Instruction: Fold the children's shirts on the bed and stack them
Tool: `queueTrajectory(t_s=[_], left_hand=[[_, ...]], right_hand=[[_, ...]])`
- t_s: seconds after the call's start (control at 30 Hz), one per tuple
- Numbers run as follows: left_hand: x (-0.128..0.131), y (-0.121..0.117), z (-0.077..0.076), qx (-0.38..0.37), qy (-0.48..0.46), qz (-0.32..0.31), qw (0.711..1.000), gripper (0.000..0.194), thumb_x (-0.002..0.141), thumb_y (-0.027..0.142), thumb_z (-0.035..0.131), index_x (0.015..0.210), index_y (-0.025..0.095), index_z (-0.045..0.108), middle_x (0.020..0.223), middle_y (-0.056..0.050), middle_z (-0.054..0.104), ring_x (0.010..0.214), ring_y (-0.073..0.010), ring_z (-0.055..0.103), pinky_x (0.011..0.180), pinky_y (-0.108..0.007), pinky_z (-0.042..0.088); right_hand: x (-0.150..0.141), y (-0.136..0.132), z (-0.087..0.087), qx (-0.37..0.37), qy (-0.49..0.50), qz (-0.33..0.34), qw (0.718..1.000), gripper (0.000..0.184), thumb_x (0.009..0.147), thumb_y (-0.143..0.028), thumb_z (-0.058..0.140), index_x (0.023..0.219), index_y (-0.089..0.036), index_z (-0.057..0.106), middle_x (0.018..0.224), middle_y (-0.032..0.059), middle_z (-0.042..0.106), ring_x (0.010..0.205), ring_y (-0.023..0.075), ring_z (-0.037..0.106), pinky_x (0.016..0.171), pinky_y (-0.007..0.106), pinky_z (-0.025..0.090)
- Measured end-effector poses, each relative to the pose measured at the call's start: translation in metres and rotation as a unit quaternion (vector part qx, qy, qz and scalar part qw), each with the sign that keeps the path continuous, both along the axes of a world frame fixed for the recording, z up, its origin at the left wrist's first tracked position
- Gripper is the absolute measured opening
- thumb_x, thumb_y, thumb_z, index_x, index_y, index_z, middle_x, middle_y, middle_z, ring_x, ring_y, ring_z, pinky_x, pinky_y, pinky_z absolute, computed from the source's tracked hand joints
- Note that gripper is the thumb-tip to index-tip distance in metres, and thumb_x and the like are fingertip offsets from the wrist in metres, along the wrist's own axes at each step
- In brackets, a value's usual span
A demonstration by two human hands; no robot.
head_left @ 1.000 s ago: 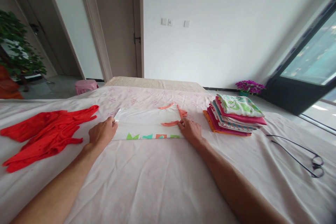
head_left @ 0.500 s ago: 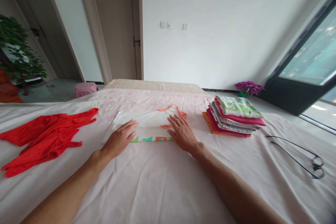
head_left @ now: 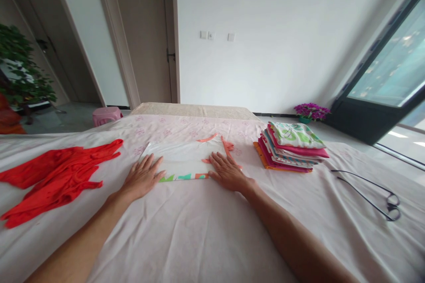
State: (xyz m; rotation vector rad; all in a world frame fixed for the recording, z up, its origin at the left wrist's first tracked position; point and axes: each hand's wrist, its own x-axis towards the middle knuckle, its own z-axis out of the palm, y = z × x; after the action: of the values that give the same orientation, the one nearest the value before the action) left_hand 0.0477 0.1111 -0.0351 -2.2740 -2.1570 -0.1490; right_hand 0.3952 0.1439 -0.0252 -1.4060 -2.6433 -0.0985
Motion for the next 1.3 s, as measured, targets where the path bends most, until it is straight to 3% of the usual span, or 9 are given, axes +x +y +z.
queueTrajectory(t_s=[0.27, 0.37, 0.53, 0.63, 0.8, 0.97, 1.1, 1.2, 1.3], left_hand=[[-0.012, 0.001, -0.007, 0.054, 0.023, 0.044, 0.997, 0.063, 0.096, 0.05, 0.036, 0.151, 0.019, 0.041, 0.159, -0.018, 0.035, 0.144, -0.0355, 0.036, 0.113, -0.051, 0.029], [-0.019, -0.002, -0.008, 0.115, 0.016, 0.015, 0.993, 0.057, 0.096, 0.046, 0.039, 0.143, 0.017, 0.051, 0.155, -0.019, 0.041, 0.145, -0.0353, 0.033, 0.115, -0.053, 0.027], [-0.04, -0.03, 0.007, 0.16, -0.068, -0.155, 0.972, 0.039, 0.091, 0.042, 0.054, 0.123, 0.023, 0.065, 0.133, -0.011, 0.062, 0.128, -0.0247, 0.053, 0.11, -0.039, 0.04], [-0.05, -0.051, 0.016, 0.136, -0.089, -0.192, 0.968, 0.025, 0.091, 0.034, 0.055, 0.109, 0.026, 0.069, 0.114, -0.005, 0.07, 0.109, -0.0215, 0.062, 0.099, -0.036, 0.048], [-0.05, -0.055, 0.022, 0.141, -0.017, -0.169, 0.975, 0.033, 0.087, 0.011, 0.044, 0.103, 0.024, 0.069, 0.101, -0.005, 0.071, 0.097, -0.0223, 0.065, 0.091, -0.037, 0.048], [-0.045, -0.051, 0.03, 0.157, 0.008, -0.142, 0.977, 0.029, 0.08, 0.006, 0.042, 0.089, 0.023, 0.064, 0.091, -0.005, 0.067, 0.09, -0.0214, 0.064, 0.085, -0.034, 0.047], [-0.049, -0.08, 0.037, 0.155, -0.006, -0.149, 0.977, 0.028, 0.078, 0.005, 0.041, 0.086, 0.023, 0.06, 0.089, -0.005, 0.065, 0.088, -0.0209, 0.062, 0.082, -0.033, 0.045], [-0.049, -0.111, 0.039, 0.095, -0.018, -0.135, 0.986, 0.024, 0.076, 0.007, 0.043, 0.083, 0.024, 0.059, 0.087, -0.003, 0.065, 0.085, -0.0199, 0.062, 0.079, -0.033, 0.044], [-0.043, -0.125, 0.044, 0.028, -0.048, -0.089, 0.994, 0.019, 0.075, 0.013, 0.048, 0.08, 0.025, 0.061, 0.088, 0.0, 0.067, 0.087, -0.0191, 0.063, 0.079, -0.031, 0.045]], right_hand=[[0.025, 0.013, 0.001, -0.038, -0.002, -0.118, 0.992, 0.06, 0.104, -0.047, 0.025, 0.157, -0.019, 0.027, 0.162, 0.0115, 0.025, 0.15, 0.0239, 0.023, 0.12, 0.051, 0.019], [0.028, 0.008, 0.007, -0.019, 0.011, -0.131, 0.991, 0.058, 0.104, -0.046, 0.028, 0.155, -0.019, 0.033, 0.16, 0.0129, 0.031, 0.149, 0.0261, 0.026, 0.119, 0.052, 0.018], [0.037, -0.015, 0.03, 0.034, 0.043, -0.026, 0.998, 0.045, 0.102, -0.041, 0.041, 0.14, -0.02, 0.053, 0.142, 0.0133, 0.054, 0.133, 0.0252, 0.047, 0.112, 0.044, 0.032], [0.043, -0.03, 0.04, 0.031, 0.015, 0.059, 0.998, 0.033, 0.099, -0.033, 0.05, 0.127, -0.022, 0.061, 0.121, 0.0103, 0.063, 0.112, 0.0228, 0.056, 0.097, 0.037, 0.043], [0.038, -0.03, 0.039, 0.032, -0.09, 0.064, 0.993, 0.03, 0.096, -0.01, 0.044, 0.115, -0.02, 0.065, 0.11, 0.0098, 0.062, 0.1, 0.0213, 0.056, 0.086, 0.034, 0.041], [0.03, -0.03, 0.046, 0.058, -0.078, 0.036, 0.995, 0.032, 0.089, -0.003, 0.044, 0.103, -0.019, 0.067, 0.105, 0.0091, 0.061, 0.098, 0.0217, 0.053, 0.083, 0.033, 0.039], [0.039, -0.055, 0.053, 0.057, -0.043, 0.066, 0.995, 0.034, 0.083, -0.003, 0.044, 0.099, -0.02, 0.07, 0.099, 0.009, 0.062, 0.095, 0.022, 0.053, 0.082, 0.033, 0.04], [0.05, -0.077, 0.057, -0.006, -0.016, 0.107, 0.994, 0.035, 0.078, -0.005, 0.047, 0.097, -0.022, 0.072, 0.092, 0.0069, 0.065, 0.09, 0.0207, 0.056, 0.082, 0.032, 0.041], [0.055, -0.085, 0.066, -0.073, 0.055, 0.125, 0.988, 0.029, 0.087, -0.018, 0.051, 0.105, -0.024, 0.072, 0.096, 0.0049, 0.07, 0.091, 0.0196, 0.061, 0.087, 0.031, 0.044]])
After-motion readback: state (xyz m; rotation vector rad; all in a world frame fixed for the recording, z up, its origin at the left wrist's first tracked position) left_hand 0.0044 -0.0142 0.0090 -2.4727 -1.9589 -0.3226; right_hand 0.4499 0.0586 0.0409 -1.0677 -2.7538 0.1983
